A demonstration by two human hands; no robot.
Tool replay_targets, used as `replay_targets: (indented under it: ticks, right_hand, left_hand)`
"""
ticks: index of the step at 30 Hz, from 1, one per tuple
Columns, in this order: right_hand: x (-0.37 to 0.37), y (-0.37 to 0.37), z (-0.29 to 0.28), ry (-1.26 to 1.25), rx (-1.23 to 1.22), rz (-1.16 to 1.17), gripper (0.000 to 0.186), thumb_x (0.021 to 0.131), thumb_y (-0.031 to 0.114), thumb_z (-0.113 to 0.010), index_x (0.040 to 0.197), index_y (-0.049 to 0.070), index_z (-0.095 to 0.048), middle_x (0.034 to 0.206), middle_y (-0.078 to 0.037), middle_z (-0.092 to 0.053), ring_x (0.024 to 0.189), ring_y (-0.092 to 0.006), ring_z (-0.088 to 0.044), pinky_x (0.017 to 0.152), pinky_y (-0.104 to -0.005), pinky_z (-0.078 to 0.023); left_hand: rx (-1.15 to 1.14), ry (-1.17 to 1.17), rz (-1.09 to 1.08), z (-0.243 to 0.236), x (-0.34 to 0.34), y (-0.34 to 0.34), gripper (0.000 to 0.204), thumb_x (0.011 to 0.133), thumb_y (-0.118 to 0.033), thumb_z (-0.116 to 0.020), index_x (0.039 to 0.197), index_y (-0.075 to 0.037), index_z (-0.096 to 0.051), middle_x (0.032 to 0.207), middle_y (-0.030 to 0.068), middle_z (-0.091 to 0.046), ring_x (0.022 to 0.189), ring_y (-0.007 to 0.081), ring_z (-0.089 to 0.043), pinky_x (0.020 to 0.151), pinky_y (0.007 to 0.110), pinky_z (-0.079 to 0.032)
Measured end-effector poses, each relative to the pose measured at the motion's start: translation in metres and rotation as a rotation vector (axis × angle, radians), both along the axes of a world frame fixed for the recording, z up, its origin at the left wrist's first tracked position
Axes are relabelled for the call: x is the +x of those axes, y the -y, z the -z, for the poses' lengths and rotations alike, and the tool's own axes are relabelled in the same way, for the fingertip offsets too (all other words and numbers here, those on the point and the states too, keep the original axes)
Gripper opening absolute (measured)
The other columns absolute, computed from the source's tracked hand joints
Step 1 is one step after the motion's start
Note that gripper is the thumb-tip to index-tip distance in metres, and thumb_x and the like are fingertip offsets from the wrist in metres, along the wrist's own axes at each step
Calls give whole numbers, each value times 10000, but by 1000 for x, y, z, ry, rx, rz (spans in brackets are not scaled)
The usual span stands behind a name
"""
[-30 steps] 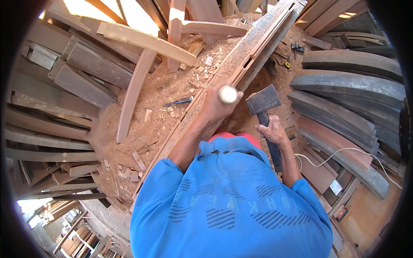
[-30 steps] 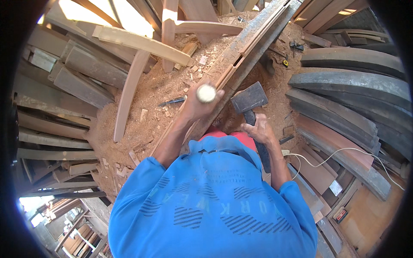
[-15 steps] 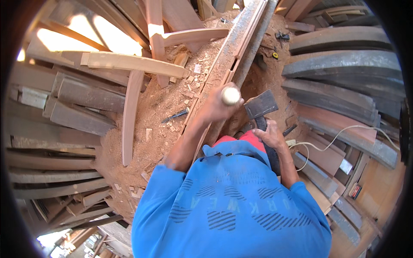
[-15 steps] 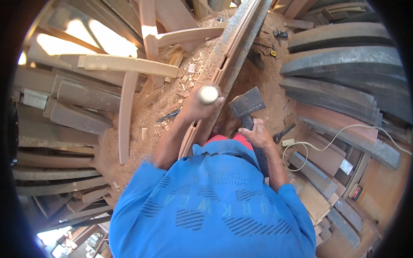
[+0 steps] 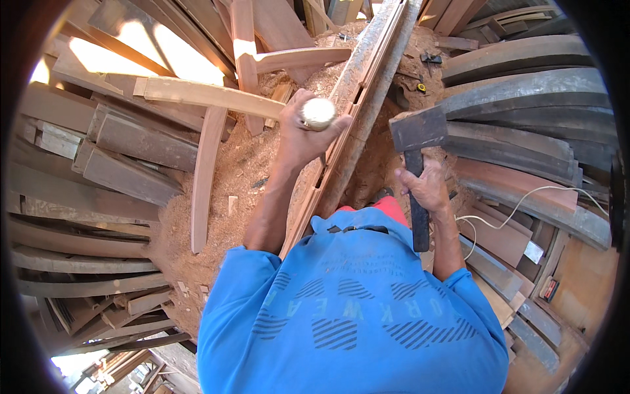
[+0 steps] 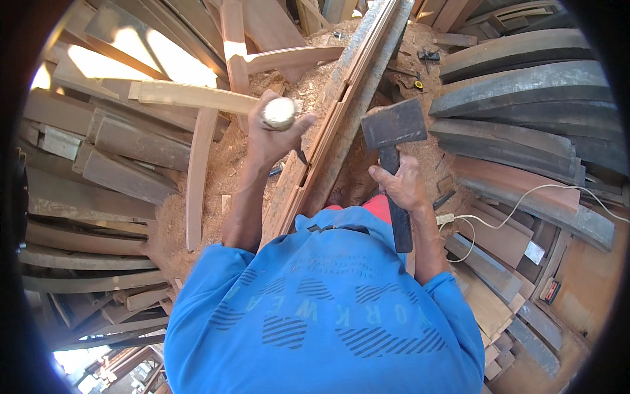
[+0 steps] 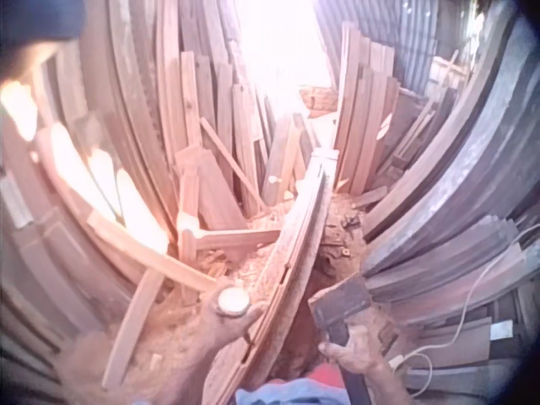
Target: The person uses a mallet to strike a metal tool while carving a groove into a long wooden beam. They move along the beam, striking the tool repeatedly and then clearing wood chips with their hands.
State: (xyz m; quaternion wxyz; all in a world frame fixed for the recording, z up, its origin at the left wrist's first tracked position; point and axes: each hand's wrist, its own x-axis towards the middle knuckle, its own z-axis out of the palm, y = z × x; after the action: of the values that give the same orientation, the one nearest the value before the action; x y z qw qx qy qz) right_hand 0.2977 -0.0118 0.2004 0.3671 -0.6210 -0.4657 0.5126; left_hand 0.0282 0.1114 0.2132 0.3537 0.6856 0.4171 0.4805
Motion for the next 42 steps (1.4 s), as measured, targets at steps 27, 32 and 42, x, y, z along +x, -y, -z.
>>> replay_targets:
  ticks: [27,32,42]
  right_hand:
    - [-43,-20,-146,37,585,100,218,851,120,-804,975,24,-651,737,-25,-641,607,-87,-593,558,-266,-487]
    - [-60,-48,-118,687,824,-293,249,852,187,-765,1002,8,-679,774,-124,-683,671,-249,-670,637,-377,-530]
    - [-46,-37,-61,250,173,-130,233,855,199,-745,936,10,-636,731,-78,-666,657,-180,-663,624,-327,-530]
  left_hand:
    - [-106,225,-65,47,-4,25,276,903,-212,-793,862,-45,-577,684,-3,-589,609,85,-561,546,271,-467]
    - [49,124,28,64,7,52,202,892,-160,-786,893,-33,-628,743,10,-626,690,99,-598,616,273,-485]
    - [-146,57,83,65,30,28,174,879,-147,-769,894,-45,-629,722,110,-656,676,180,-674,634,338,-525]
